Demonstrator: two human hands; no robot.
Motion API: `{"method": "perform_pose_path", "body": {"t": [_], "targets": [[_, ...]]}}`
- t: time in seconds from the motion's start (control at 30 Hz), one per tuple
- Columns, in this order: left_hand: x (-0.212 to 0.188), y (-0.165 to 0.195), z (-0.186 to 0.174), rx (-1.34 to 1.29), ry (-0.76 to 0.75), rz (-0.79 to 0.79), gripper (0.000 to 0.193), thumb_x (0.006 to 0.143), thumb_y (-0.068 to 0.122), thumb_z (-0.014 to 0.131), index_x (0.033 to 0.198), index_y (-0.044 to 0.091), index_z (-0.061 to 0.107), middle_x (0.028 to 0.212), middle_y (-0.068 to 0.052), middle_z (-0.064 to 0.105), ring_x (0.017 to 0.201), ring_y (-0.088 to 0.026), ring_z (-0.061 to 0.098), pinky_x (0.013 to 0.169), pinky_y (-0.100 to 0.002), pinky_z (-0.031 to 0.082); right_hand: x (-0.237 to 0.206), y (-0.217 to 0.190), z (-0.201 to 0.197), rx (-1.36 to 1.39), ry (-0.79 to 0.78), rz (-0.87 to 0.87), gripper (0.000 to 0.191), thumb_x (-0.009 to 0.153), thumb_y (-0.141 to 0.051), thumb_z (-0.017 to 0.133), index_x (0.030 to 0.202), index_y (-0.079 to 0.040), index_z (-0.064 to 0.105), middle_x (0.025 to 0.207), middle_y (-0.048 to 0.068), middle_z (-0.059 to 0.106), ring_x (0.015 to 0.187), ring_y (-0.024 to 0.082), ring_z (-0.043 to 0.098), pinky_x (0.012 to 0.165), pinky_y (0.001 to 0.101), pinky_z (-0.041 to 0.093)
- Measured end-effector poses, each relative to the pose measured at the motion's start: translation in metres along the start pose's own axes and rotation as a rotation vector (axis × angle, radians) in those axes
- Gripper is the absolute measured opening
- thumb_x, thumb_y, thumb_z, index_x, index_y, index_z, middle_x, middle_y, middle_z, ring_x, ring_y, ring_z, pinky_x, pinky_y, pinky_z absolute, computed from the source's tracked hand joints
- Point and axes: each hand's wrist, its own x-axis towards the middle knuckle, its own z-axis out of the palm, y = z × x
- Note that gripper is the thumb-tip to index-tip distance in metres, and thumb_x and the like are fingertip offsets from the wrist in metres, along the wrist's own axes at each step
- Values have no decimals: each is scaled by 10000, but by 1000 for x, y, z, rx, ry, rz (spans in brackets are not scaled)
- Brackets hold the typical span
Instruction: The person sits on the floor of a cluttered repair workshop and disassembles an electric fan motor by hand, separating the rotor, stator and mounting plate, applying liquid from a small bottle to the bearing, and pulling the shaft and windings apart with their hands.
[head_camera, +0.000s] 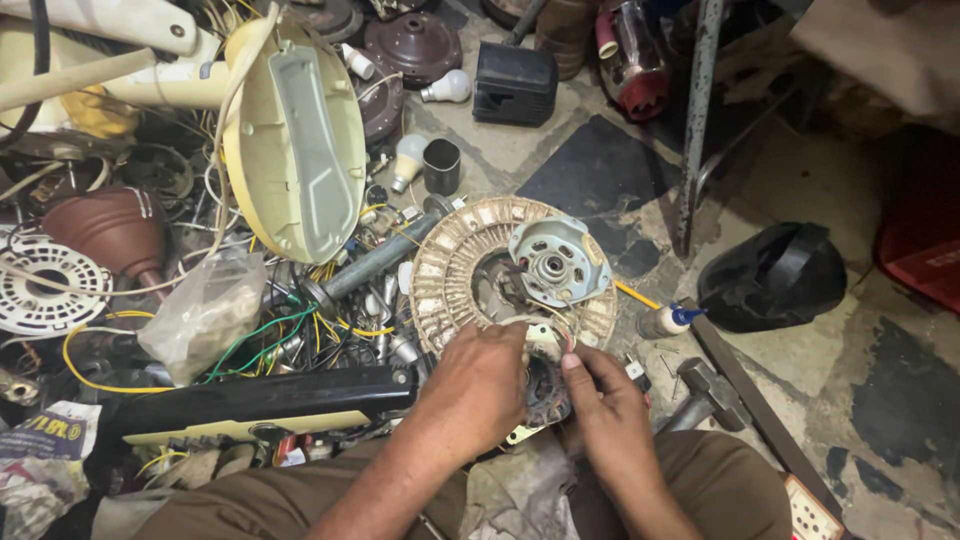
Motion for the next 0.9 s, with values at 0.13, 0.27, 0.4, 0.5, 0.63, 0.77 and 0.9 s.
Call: {"method": "perform_pose_path", "body": {"t": [0.13,0.27,0.4,0.5,0.63,0.77,0.9], "targets": [[3,3,-1,50,-148,-144,290,719,-10,630,1003,-55,664,912,-283,694,923,-462,671,868,-510,535,-3,-7,3,-52,9,-28,337,972,-298,635,1160,-37,736,949,37,650,785,121,584,694,276,483],[4,5,-2,46,-123,-147,206,719,31,687,917,-23,700,949,-249,709,919,-437,693,836,-496,554,-8,-15,6,-258,63,-121,346,975,-325,619,1150,-43,716,943,32,677,802,123,648,728,265,512],[-14,-3,-9,-91,127,-100,406,829,146,766,1185,-18,663,1152,-234,709,1094,-413,657,958,-479,511,-10,-12,3,-231,42,-97,350,980,-330,594,1159,-51,707,984,40,681,807,158,645,723,308,515],[-47,-10,-9,-83,220,-2,887,684,340,897,1357,-81,501,1323,-295,582,1245,-455,519,1047,-516,392,-9,-3,-1,-2,3,175,360,1060,-310,574,1261,-54,728,962,153,671,733,290,559,662,431,454],[-69,-16,11,16,184,51,1207,520,390,946,1449,-98,349,1434,-306,455,1344,-476,412,1113,-573,282,-9,14,3,254,-58,0,360,1019,-290,514,1270,-88,674,1213,27,720,1120,107,630,987,269,458],[-66,-31,21,-7,188,20,1102,567,320,935,1455,-45,394,1439,-248,497,1355,-427,465,1150,-528,330,-10,24,0,121,-27,-39,353,1026,-253,524,1230,-20,692,1154,63,724,1094,139,624,990,285,456],[-61,-35,21,-33,123,-28,1098,569,305,943,1455,-39,393,1446,-242,496,1350,-407,467,1140,-528,323,-9,32,-6,-76,-37,-189,324,1038,-229,541,1183,18,691,1109,63,713,1066,169,636,967,293,471]]}}
